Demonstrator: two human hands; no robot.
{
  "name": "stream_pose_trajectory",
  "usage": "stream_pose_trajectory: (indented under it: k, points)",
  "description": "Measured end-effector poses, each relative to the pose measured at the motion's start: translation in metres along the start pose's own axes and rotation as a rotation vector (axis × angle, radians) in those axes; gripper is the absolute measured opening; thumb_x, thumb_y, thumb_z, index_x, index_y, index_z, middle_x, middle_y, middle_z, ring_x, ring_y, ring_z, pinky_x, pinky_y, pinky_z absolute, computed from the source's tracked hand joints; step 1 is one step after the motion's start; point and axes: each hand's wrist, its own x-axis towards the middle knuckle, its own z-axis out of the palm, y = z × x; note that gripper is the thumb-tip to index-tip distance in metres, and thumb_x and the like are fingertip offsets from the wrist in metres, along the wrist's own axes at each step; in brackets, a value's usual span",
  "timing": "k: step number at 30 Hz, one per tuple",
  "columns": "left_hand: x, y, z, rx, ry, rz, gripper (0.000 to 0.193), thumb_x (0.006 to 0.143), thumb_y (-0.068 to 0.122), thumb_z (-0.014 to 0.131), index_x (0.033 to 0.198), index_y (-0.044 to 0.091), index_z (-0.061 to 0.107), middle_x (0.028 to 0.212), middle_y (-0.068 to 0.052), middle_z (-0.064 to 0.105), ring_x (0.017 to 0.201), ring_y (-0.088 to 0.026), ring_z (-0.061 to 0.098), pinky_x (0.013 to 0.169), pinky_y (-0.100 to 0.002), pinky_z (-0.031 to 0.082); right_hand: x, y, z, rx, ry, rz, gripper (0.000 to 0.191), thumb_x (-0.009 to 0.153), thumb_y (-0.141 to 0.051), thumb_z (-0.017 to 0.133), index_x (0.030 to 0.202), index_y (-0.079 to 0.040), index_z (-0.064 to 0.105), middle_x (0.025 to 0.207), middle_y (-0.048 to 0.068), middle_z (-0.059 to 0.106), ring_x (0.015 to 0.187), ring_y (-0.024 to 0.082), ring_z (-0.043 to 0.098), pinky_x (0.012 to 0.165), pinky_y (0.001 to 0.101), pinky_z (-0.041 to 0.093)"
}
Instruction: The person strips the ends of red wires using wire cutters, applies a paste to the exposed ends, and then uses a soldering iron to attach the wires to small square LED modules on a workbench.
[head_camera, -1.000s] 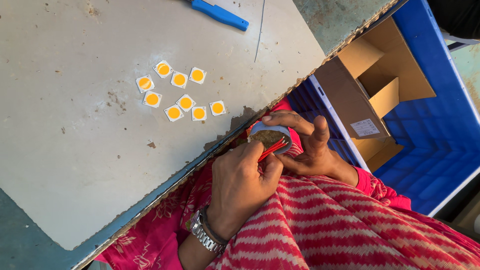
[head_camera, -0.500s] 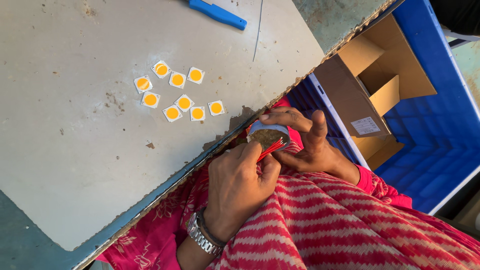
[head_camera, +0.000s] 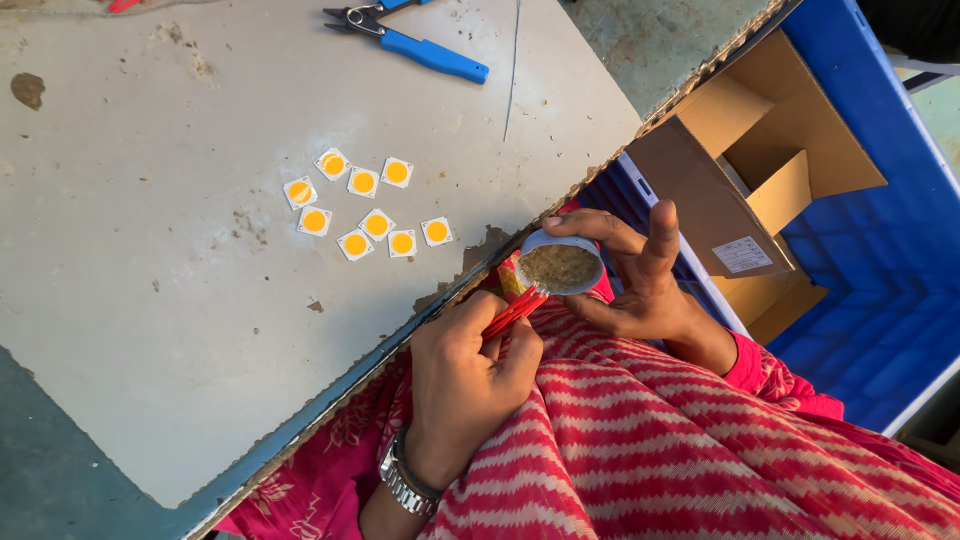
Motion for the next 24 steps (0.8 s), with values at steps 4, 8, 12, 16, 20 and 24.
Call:
stream_pose_trajectory:
  k: [4, 8, 12, 16, 20, 24]
  points:
    - [0.000, -0.008, -0.001, -0.081, -0.012, -0.040, 0.031, 0.083, 0.006, 0.069, 0.066, 0.000, 0.044, 0.050, -0.006, 0.044, 0.045, -0.010, 0.040, 0.044, -0.030, 0.034, -0.003, -0.002, 0.001, 0.016, 0.010, 0.027, 0.137, 0.083, 0.012, 0.077, 0.160, -0.043, -0.022, 0.140, 0.026, 0.054, 0.130, 0.038, 0.059, 0.113, 0.0529, 0.050]
    - [-0.001, -0.015, -0.003, -0.231, -0.025, -0.094, 0.024, 0.083, 0.003, 0.064, 0.068, -0.001, 0.047, 0.054, -0.003, 0.046, 0.055, -0.004, 0.039, 0.046, -0.027, 0.034, -0.005, -0.003, 0.002, 0.021, 0.016, 0.028, 0.136, 0.084, 0.011, 0.076, 0.160, -0.043, -0.022, 0.139, 0.027, 0.055, 0.130, 0.036, 0.060, 0.111, 0.0506, 0.052]
    - [-0.002, -0.016, -0.005, -0.315, -0.031, -0.109, 0.021, 0.085, 0.003, 0.063, 0.070, -0.002, 0.048, 0.058, -0.001, 0.050, 0.061, -0.003, 0.041, 0.049, -0.027, 0.037, -0.006, -0.002, 0.003, 0.034, 0.019, 0.026, 0.135, 0.084, 0.011, 0.076, 0.160, -0.042, -0.023, 0.139, 0.027, 0.055, 0.129, 0.034, 0.061, 0.108, 0.0482, 0.055]
    - [0.001, -0.012, -0.007, -0.279, -0.035, -0.121, 0.019, 0.084, 0.003, 0.063, 0.070, -0.002, 0.051, 0.057, -0.002, 0.053, 0.057, -0.003, 0.043, 0.049, -0.027, 0.037, -0.009, -0.001, 0.003, 0.109, 0.024, 0.052, 0.136, 0.083, 0.012, 0.075, 0.159, -0.044, -0.022, 0.141, 0.027, 0.053, 0.132, 0.035, 0.059, 0.109, 0.0505, 0.056]
    - [0.001, -0.006, -0.009, -0.154, -0.039, -0.121, 0.021, 0.084, 0.005, 0.066, 0.069, -0.002, 0.053, 0.053, -0.004, 0.049, 0.050, -0.008, 0.043, 0.047, -0.029, 0.036, -0.012, -0.003, 0.002, 0.279, 0.073, 0.133, 0.133, 0.084, 0.014, 0.072, 0.159, -0.047, -0.020, 0.146, 0.029, 0.048, 0.137, 0.036, 0.056, 0.110, 0.0519, 0.058]
    - [-0.004, -0.001, -0.011, 0.026, -0.016, -0.041, 0.019, 0.084, 0.007, 0.070, 0.073, -0.001, 0.058, 0.056, -0.008, 0.054, 0.043, -0.017, 0.049, 0.044, -0.033, 0.039, -0.013, -0.005, -0.002, 0.313, 0.098, 0.175, 0.134, 0.083, 0.015, 0.071, 0.158, -0.048, -0.021, 0.148, 0.030, 0.047, 0.139, 0.036, 0.055, 0.109, 0.0524, 0.059]
